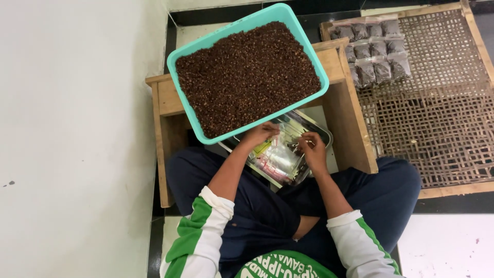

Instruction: The person is manually packaging granules by scooping them into small plastic bags and sealing them.

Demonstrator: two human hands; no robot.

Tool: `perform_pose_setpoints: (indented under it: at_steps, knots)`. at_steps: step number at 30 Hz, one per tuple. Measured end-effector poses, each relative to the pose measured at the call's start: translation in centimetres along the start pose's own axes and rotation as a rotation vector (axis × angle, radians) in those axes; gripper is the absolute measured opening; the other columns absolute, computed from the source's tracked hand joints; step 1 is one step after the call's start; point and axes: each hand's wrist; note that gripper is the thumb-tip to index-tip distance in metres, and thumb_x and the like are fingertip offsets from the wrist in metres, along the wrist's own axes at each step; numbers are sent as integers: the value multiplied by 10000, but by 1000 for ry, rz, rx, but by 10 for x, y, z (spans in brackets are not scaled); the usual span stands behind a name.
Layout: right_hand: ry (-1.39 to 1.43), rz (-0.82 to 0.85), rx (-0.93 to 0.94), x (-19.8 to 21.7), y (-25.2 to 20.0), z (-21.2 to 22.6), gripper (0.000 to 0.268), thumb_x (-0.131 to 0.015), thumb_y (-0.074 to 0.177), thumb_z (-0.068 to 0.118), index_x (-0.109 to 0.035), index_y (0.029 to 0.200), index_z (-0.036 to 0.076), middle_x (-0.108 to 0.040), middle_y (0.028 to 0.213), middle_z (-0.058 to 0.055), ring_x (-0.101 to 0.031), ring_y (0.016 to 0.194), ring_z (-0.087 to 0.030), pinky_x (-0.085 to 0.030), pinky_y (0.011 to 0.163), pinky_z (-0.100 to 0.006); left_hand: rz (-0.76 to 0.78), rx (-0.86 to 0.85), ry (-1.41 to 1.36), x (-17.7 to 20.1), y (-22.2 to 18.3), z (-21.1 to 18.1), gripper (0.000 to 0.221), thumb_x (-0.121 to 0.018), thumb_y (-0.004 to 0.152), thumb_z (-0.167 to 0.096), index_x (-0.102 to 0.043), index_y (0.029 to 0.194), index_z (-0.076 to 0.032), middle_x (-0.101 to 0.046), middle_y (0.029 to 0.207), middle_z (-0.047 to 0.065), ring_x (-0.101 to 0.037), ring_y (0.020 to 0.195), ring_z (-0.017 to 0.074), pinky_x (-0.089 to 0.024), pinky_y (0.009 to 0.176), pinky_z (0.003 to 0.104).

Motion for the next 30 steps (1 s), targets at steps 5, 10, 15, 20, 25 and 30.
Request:
perform_pose_setpoints:
  at_steps: [5, 10, 15, 20, 25, 30]
  knots:
    - [-87, -45, 151, -6, -8, 8, 159, -679, 872, 78, -561, 967, 27, -579, 832, -94, -575, 727, -168, -459, 631, -295, -53, -79, 94, -11, -13, -16, 280, -826, 724, -176, -706, 937, -41, -696, 819, 98, -657, 707, 146, -525, 564, 253]
    - [-89, 49, 275, -23, -17, 8, 217, -764, 772, 30, -612, 925, 41, -635, 774, -65, -602, 667, -125, -482, 635, -235, -118, -82, 328, -25, -37, -47, 198, -828, 674, -268, -739, 826, -178, -688, 696, -18, -674, 648, 141, -526, 585, 241]
    - [-36, 80, 344, -27, -19, 12, 322, -814, 691, 4, -626, 953, 7, -628, 821, -101, -627, 687, -161, -504, 621, -251, -167, -243, 316, -43, -45, -58, 160, -836, 656, -176, -708, 719, -105, -628, 529, 33, -661, 526, 177, -524, 532, 272]
    - [-65, 78, 357, -29, -21, 20, 352, -828, 685, 24, -640, 981, 1, -630, 808, -113, -625, 671, -170, -514, 616, -253, -150, -212, 316, -46, -47, -58, 204, -839, 637, -234, -682, 671, -108, -616, 497, 44, -660, 542, 197, -505, 537, 291]
    - [-93, 88, 326, -29, -15, 37, 326, -802, 693, -19, -641, 977, -25, -640, 878, -138, -635, 748, -191, -528, 667, -274, -142, -217, 301, -46, -49, -66, 163, -791, 698, -168, -678, 705, -51, -615, 515, 106, -651, 549, 243, -490, 539, 313]
    - [-253, 141, 340, -26, -8, 56, 250, -710, 738, -82, -673, 981, -39, -641, 895, -211, -665, 769, -314, -549, 681, -351, -107, -136, 235, -41, -46, -64, 301, -831, 703, -318, -692, 815, -75, -672, 651, 54, -665, 670, 177, -500, 637, 309]
Point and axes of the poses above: each hand's wrist, its own y-axis towards the middle knuckle, its own x-axis out of the back of the hand, z = x × y
